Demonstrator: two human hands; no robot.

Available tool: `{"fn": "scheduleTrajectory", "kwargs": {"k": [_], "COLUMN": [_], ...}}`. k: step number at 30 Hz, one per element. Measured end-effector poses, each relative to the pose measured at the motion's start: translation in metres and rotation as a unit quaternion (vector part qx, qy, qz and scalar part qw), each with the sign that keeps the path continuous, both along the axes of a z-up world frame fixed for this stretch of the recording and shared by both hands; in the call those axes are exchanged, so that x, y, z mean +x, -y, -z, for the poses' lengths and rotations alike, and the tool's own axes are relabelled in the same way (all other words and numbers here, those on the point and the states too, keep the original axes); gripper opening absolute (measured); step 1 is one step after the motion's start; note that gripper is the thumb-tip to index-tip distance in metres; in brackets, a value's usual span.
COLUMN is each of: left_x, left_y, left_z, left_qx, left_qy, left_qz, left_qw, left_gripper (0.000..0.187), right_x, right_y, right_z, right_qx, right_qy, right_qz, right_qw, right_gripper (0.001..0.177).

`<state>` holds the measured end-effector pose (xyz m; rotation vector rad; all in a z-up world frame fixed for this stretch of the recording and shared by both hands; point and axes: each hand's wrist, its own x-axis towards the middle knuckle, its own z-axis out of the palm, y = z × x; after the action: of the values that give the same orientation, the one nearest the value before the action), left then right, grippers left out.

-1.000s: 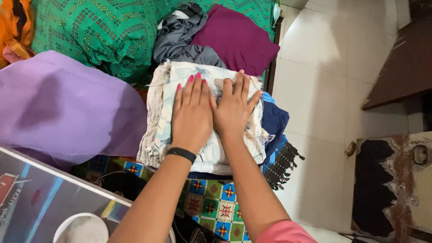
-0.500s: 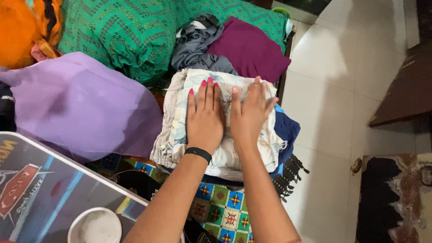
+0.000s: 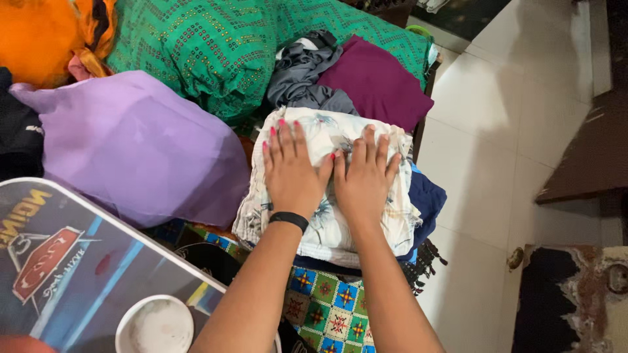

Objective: The person folds several pieces of clothing, including a white garment, a floral-patterned top, and a dark pair of shorts. They smooth and align each item before placing it on a growing stack on the bed.

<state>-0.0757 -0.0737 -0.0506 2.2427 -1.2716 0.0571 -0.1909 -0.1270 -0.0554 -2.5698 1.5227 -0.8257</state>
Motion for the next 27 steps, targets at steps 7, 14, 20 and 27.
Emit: {"fn": "scheduleTrajectory", "kwargs": {"k": [7,14,20,27], "left_x": [0.019,-0.002,-0.002,-0.008], "left_y": [-0.005,-0.003,-0.010,-0.001], "left_z": [-0.010,-0.014,0.005,0.014], "left_qx": [-0.022,-0.094,-0.025,0.036], "left_qy": [-0.034,0.069,0.075,0.110], "left_qz": [-0.029,0.180,0.131,0.103], "left_qw": [0.999,0.977,0.988,0.988], "left_gripper": [0.084,0.053,0.058,0.065], "right_x": [0.007,-0.001,0.006,0.011], "right_y": [0.001,0.008,0.002,-0.015], "right_z": [-0.001,0.011,-0.004,-0.046], "right_qx": [-0.010,-0.035,-0.025,0.153], "right_qy": [-0.031,-0.052,-0.063,0.244], "right_qz": [0.018,0.010,0.021,-0.027], "right_qw": [0.999,0.998,0.997,0.957], "right_gripper": [0.049,0.051,0.046,0.053]}}
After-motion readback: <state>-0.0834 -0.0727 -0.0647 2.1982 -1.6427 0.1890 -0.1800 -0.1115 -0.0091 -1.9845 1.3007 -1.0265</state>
